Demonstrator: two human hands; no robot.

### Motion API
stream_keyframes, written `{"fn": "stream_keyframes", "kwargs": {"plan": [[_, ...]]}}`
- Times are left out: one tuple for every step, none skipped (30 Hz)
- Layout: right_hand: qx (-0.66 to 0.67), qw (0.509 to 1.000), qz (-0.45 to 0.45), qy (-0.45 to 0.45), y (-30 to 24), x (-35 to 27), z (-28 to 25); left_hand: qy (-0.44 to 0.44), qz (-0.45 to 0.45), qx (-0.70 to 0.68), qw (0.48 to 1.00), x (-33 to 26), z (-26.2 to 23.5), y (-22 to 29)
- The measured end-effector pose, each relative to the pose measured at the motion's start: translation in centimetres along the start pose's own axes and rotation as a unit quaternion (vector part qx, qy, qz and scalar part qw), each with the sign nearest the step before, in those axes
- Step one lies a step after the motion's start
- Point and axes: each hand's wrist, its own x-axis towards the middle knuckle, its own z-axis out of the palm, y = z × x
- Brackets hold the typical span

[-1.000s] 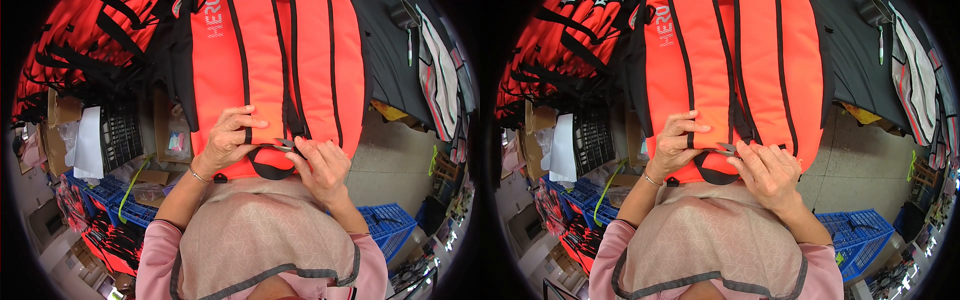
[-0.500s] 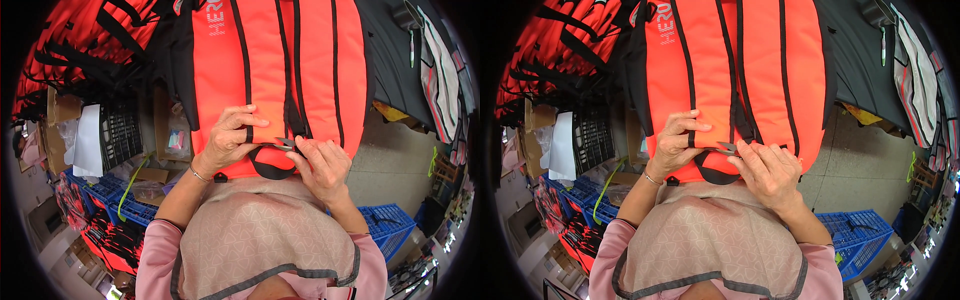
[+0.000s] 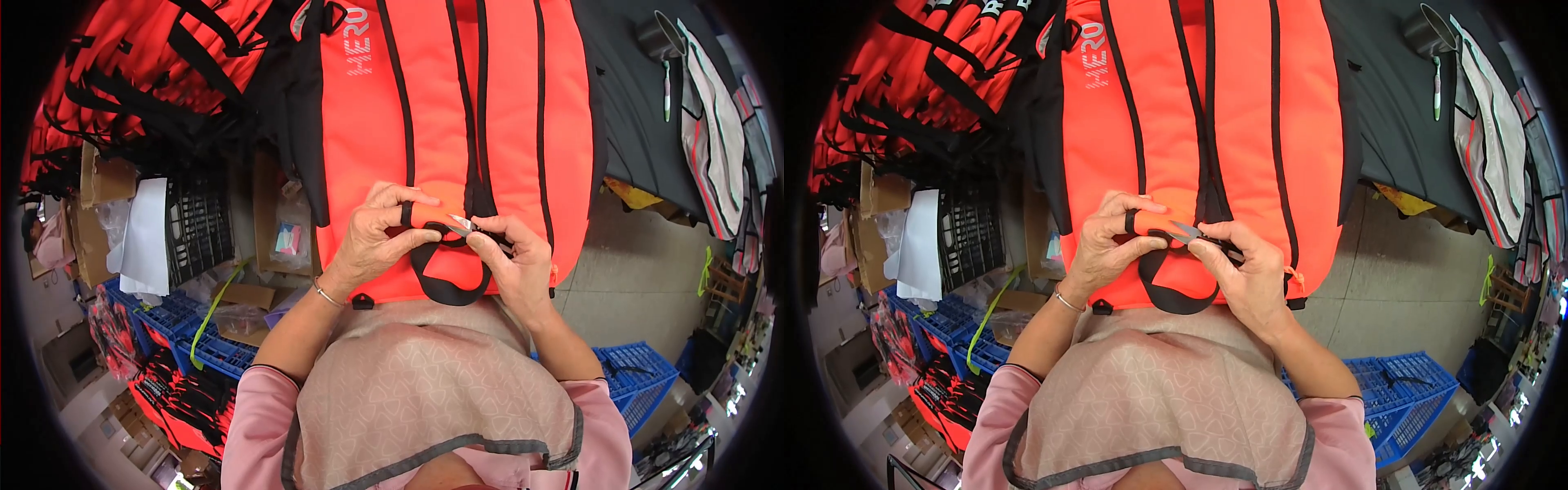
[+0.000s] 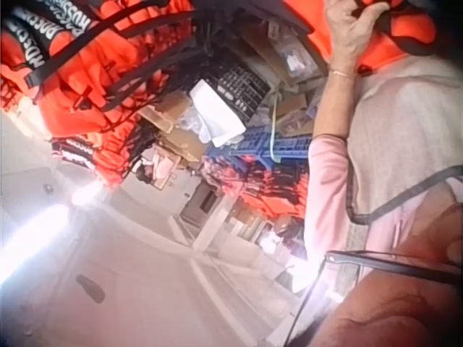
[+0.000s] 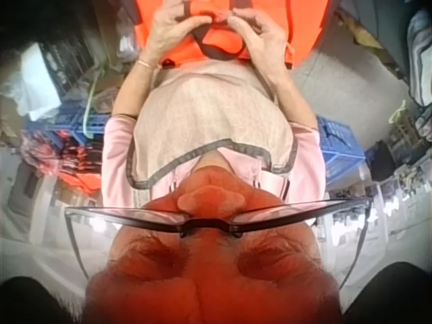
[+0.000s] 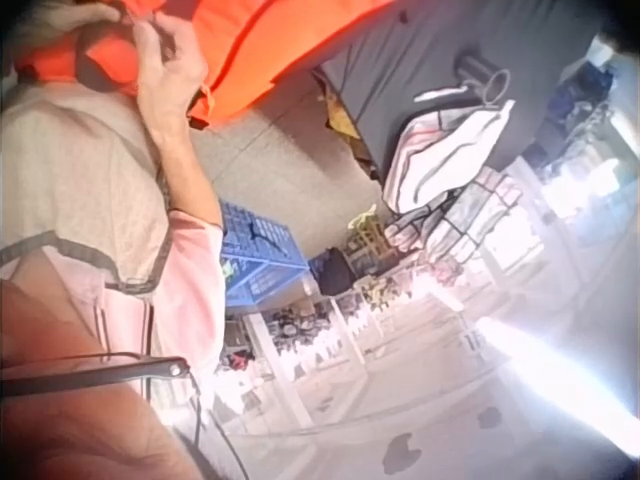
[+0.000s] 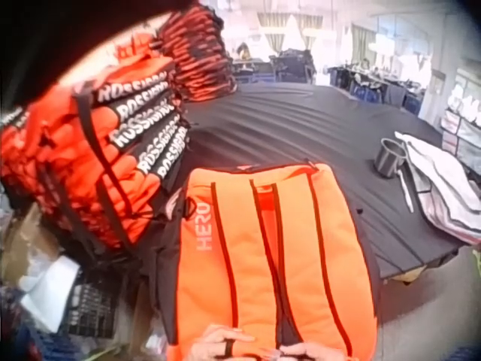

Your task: Inspecting and cleaning red and pink backpacks using a toothbrush and tweezers.

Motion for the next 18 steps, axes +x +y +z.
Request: {"fn": "stream_keyframes", "kwargs": {"plan": [[0.02, 1.0, 0.01, -0.004, -0.1, 0.2, 0.0, -0.004, -0.011, 0.008, 1.0, 0.1, 0.0, 0.1], [0.039, 0.999, 0.02, -0.008, -0.1, 0.4, -0.1, -0.008, -0.022, 0.015, 1.0, 0.2, -0.1, 0.2], [0.038, 0.999, 0.019, -0.009, -0.2, 0.4, -0.3, -0.007, -0.022, 0.015, 1.0, 0.3, -0.1, 0.3], [-0.062, 0.998, -0.011, -0.018, -0.4, 0.5, -0.6, -0.011, -0.027, 0.013, 0.999, 0.3, -0.2, 0.4], [-0.161, 0.986, -0.041, -0.026, -0.5, 0.5, -1.0, -0.016, -0.032, 0.011, 0.999, 0.4, -0.2, 0.4], [-0.162, 0.986, -0.041, -0.027, -0.5, 0.7, -1.3, -0.015, -0.033, 0.011, 0.999, 0.5, -0.3, 0.7], [-0.227, 0.968, -0.105, -0.03, -0.5, 1.0, -1.6, -0.021, -0.04, 0.017, 0.999, 0.7, -0.4, 1.1], [-0.29, 0.941, -0.168, -0.033, -0.4, 1.2, -1.8, -0.027, -0.047, 0.023, 0.998, 0.7, -0.4, 1.2], [-0.291, 0.941, -0.168, -0.032, -0.5, 1.2, -1.6, -0.028, -0.046, 0.023, 0.998, 0.8, -0.3, 1.3], [-0.169, 0.983, -0.071, -0.031, -0.6, 1.1, -1.2, -0.026, -0.048, 0.014, 0.998, 0.9, -0.3, 1.3], [-0.042, 0.998, 0.027, -0.03, -0.7, 1.1, -1.1, -0.023, -0.049, 0.005, 0.999, 1.0, -0.2, 1.3], [-0.043, 0.998, 0.026, -0.03, -0.4, 1.2, -1.1, -0.023, -0.048, 0.005, 0.999, 1.0, -0.2, 1.3], [0.005, 0.998, 0.047, -0.038, 0.0, 1.4, -1.2, -0.019, -0.055, 0.006, 0.998, 0.9, -0.1, 1.2], [0.053, 0.995, 0.068, -0.046, 0.2, 1.5, -1.2, -0.016, -0.063, 0.007, 0.998, 1.0, -0.1, 1.2], [0.053, 0.995, 0.069, -0.046, 0.3, 1.5, -1.3, -0.015, -0.063, 0.007, 0.998, 0.9, -0.1, 1.1], [0.053, 0.995, 0.07, -0.049, 0.3, 1.5, -1.3, -0.014, -0.063, 0.01, 0.998, 0.9, -0.1, 1.1], [0.053, 0.995, 0.071, -0.051, 0.3, 1.6, -1.3, -0.013, -0.064, 0.013, 0.998, 0.9, -0.1, 1.0], [0.053, 0.995, 0.071, -0.051, 0.1, 1.5, -1.4, -0.013, -0.064, 0.013, 0.998, 0.9, -0.1, 1.0]]}}
